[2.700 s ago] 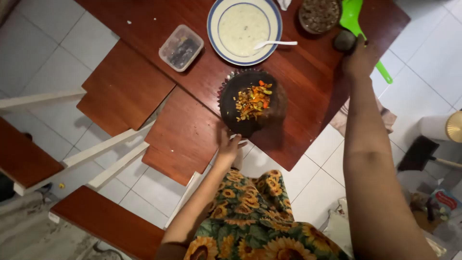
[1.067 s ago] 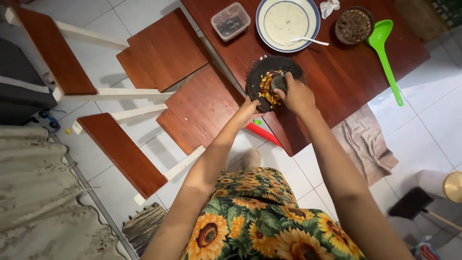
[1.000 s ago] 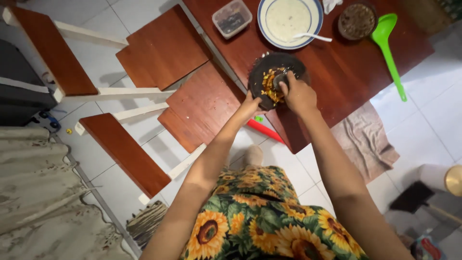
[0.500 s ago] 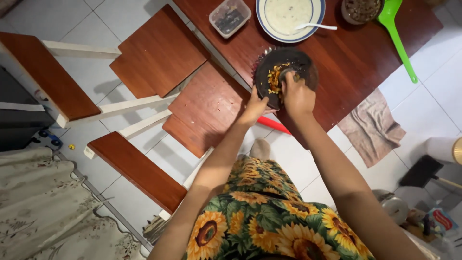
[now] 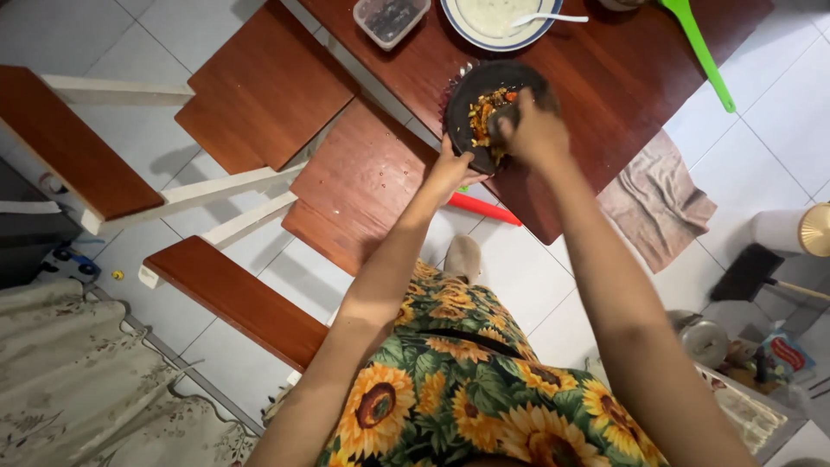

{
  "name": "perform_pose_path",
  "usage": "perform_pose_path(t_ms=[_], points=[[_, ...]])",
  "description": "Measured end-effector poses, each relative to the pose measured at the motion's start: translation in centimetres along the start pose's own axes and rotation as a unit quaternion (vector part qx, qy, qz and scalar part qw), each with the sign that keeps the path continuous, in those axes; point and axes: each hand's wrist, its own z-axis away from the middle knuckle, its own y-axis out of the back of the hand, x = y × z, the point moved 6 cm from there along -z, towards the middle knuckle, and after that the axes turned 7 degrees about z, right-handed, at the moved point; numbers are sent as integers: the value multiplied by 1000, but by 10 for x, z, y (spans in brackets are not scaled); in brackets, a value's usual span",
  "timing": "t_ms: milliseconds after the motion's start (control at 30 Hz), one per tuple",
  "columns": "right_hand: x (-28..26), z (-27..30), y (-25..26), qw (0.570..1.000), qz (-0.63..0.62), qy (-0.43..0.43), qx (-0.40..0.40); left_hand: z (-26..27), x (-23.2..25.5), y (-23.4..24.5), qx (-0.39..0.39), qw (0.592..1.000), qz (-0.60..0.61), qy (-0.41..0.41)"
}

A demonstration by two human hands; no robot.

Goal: Grinding spices and ingredients in a stone mortar using a pestle on a dining table

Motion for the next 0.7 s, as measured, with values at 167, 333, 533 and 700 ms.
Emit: perform_pose_path(t_ms=[167,333,533,700], points=[[-8,21,-47,961,110,78,241,2,9,-5,8,1000,-2,2],[-8,10,-55,929,177,90,313,12,10,-6,14,1000,12,-16],[-7,-20,-24,946,92,77,302,-6,-4,1,8,999,29,-19],[13,-50,5,995,-91,-18,41,-24,-14,7,16,999,36,-10]])
